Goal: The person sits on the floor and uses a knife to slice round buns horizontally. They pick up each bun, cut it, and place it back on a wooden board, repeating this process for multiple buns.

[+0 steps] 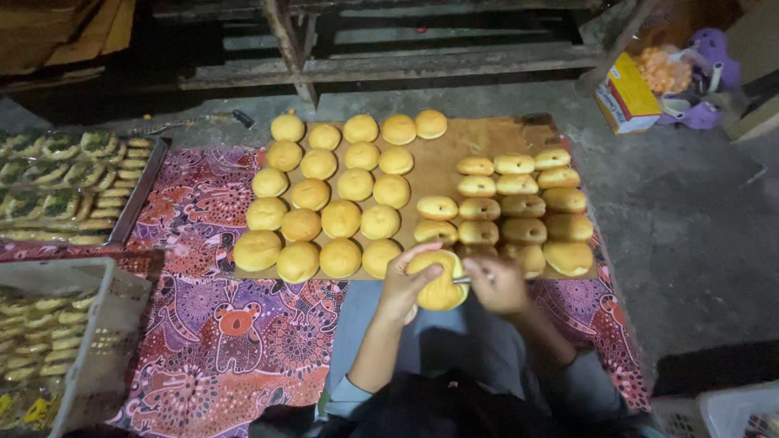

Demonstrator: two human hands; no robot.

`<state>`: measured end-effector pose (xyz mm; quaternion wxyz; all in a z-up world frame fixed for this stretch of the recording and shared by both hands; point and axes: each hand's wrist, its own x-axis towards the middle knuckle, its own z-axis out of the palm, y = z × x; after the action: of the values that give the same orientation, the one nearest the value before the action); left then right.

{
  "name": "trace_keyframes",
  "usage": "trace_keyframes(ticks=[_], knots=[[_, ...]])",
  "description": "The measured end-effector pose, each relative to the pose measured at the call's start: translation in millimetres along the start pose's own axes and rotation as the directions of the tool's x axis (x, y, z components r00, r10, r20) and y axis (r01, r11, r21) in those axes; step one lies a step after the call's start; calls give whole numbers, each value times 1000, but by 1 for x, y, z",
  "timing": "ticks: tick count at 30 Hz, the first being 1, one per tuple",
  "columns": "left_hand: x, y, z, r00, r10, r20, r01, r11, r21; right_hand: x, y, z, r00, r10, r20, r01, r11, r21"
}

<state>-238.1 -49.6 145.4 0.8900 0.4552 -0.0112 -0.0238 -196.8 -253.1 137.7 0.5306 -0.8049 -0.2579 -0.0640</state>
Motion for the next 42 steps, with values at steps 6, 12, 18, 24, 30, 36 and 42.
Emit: trace_keyframes(ticks=[6,12,18,24,30,36,42], knots=[[-1,-18,-5,995,-95,20,96,994,-48,6,1,-2,993,60,102,-52,996,-76],[-8,-47,12,925,-48,-378,-59,962,-267,14,8,26,844,-499,-197,428,847,-314],[-3,-39,-9,952,-35,-305,-16,987,-163,7,44,46,997,-63,-53,65,997,31],[3,-65,-1,909,-116,-400,-3,959,-283,14,44,40,971,-225,-80,206,959,-196],[19,-79,-15,911,-177,-372,37,935,-354,17,34,45,926,-300,-230,251,942,-221],[29,-94,-23,928,-182,-325,60,935,-351,14,57,43,992,-80,-100,73,995,-73],[36,-79,7,951,-68,-301,56,997,-49,25,60,35,905,-306,-295,206,923,-325]])
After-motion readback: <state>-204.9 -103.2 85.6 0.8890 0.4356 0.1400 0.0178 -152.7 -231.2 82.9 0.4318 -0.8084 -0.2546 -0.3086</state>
